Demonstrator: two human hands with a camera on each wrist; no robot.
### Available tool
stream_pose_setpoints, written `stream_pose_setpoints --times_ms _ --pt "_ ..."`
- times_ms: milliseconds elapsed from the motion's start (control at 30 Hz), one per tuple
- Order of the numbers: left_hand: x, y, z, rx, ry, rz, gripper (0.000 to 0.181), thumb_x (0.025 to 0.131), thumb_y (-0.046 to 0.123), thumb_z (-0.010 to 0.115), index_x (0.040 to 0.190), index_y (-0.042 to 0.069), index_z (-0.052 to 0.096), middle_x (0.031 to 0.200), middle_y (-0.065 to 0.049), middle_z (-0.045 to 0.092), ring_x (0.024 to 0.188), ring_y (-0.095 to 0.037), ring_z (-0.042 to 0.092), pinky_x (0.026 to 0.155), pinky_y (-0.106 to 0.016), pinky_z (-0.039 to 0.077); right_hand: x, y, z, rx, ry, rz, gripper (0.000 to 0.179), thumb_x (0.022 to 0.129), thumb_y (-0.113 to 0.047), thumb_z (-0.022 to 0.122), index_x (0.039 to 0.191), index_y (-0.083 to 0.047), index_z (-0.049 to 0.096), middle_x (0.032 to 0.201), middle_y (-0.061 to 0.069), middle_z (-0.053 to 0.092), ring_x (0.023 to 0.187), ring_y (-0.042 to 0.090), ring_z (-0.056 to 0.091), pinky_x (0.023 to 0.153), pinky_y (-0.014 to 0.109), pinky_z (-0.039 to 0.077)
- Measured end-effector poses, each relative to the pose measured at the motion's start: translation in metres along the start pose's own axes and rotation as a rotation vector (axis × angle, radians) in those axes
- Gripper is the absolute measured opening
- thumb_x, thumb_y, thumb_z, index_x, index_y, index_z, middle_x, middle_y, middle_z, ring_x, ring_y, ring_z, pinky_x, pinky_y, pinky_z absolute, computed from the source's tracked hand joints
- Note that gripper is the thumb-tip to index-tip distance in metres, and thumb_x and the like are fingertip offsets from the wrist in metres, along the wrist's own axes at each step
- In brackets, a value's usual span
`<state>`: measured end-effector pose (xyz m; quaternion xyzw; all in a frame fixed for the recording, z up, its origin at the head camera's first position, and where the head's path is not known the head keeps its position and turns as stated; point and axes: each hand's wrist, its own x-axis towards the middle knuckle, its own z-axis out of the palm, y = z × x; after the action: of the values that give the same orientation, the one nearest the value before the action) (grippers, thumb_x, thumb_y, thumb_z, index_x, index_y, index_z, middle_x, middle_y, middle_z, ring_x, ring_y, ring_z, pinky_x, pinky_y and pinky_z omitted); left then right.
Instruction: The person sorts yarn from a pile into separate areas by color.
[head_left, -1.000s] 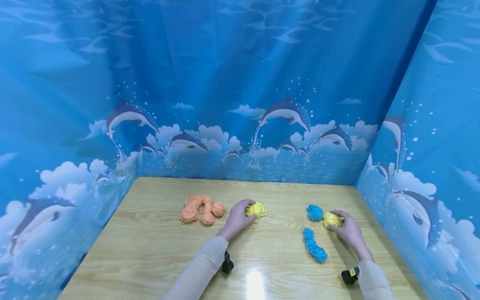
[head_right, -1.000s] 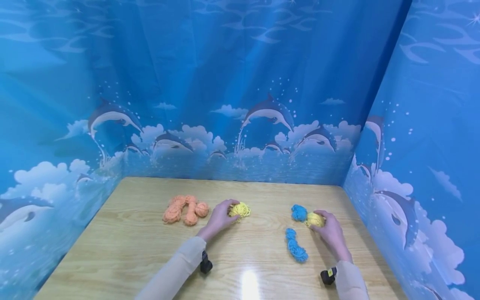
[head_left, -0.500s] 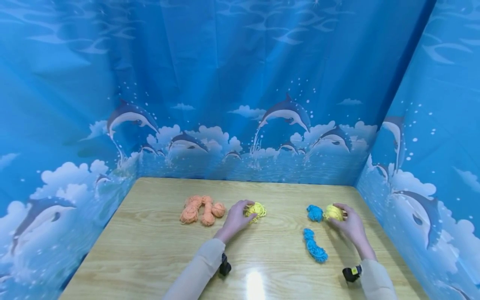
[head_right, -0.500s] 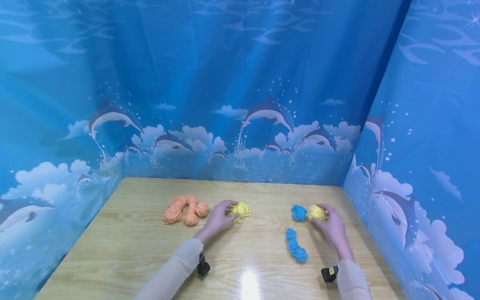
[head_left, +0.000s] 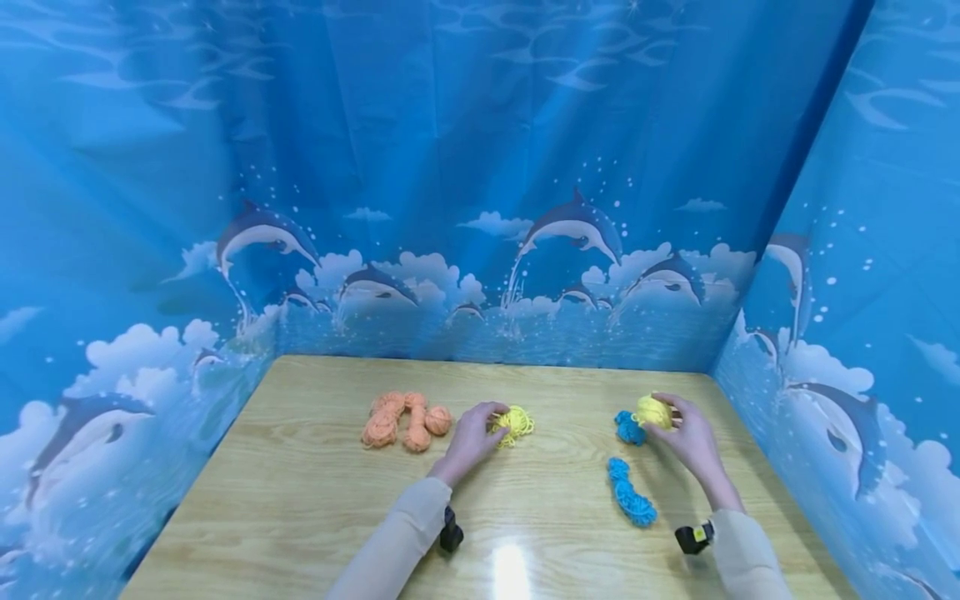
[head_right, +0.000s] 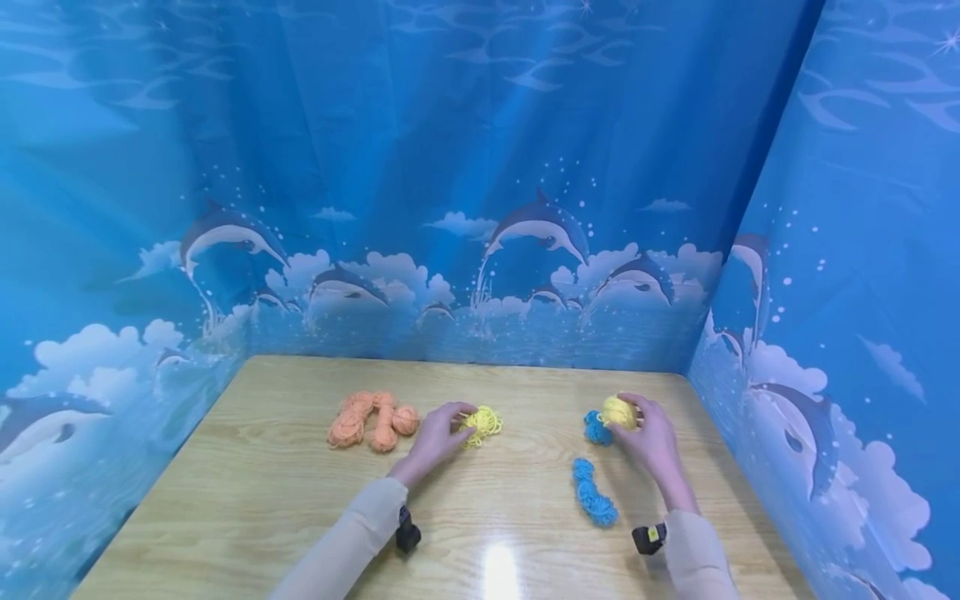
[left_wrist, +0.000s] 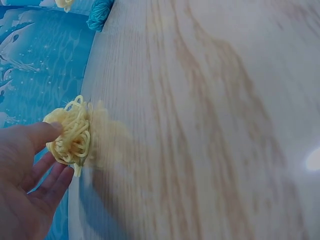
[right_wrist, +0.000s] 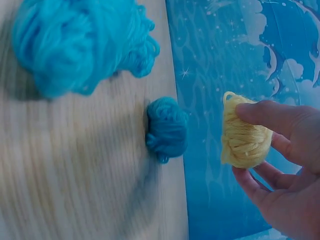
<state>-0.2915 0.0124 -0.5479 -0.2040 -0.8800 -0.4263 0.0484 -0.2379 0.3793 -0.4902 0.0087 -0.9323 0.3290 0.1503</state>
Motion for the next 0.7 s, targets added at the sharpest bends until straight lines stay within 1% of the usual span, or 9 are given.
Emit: stream_pose_setpoints --times_ms 100,233,400,700 --pt "0.000 0.001 0.000 -0.003 0.000 -0.002 0.030 0.092 0.010 0.075 0.122 0.008 0.069 0.118 -0.009 0.070 0.103 -0.024 0.068 0.086 -0.036 0.059 0.002 -0.006 0.002 0.010 0.005 -0.015 0.055 0.086 -0.005 0.079 0.135 0.006 0.057 0.130 0.035 0.056 0.109 0.050 0.059 0.092 0.060 0.054" --pt "0.000 0.002 0.000 -0.006 0.001 -0.011 0.030 0.092 0.010 0.075 0.122 0.008 0.069 0.117 -0.009 0.070 0.103 -0.024 0.068 0.086 -0.036 0.059 0.005 -0.012 0.007 0.021 -0.001 -0.013 0.055 0.087 -0.007 0.080 0.136 0.005 0.057 0.132 0.034 0.055 0.110 0.048 0.059 0.092 0.059 0.054" --pt "0.000 0.002 0.002 -0.002 0.012 -0.010 0.030 0.092 0.010 0.076 0.121 0.008 0.069 0.116 -0.009 0.070 0.101 -0.023 0.068 0.084 -0.035 0.059 0.009 -0.019 0.015 0.034 -0.027 0.000 0.056 0.088 -0.007 0.078 0.138 0.003 0.056 0.133 0.033 0.054 0.112 0.047 0.058 0.094 0.059 0.053" --pt "0.001 0.003 0.003 0.019 0.025 -0.016 0.030 0.092 0.010 0.076 0.121 0.008 0.069 0.115 -0.008 0.070 0.100 -0.023 0.068 0.083 -0.034 0.059 0.016 -0.042 0.033 0.070 -0.072 -0.004 0.054 0.090 -0.004 0.075 0.140 0.002 0.054 0.136 0.032 0.050 0.117 0.048 0.055 0.097 0.058 0.052"
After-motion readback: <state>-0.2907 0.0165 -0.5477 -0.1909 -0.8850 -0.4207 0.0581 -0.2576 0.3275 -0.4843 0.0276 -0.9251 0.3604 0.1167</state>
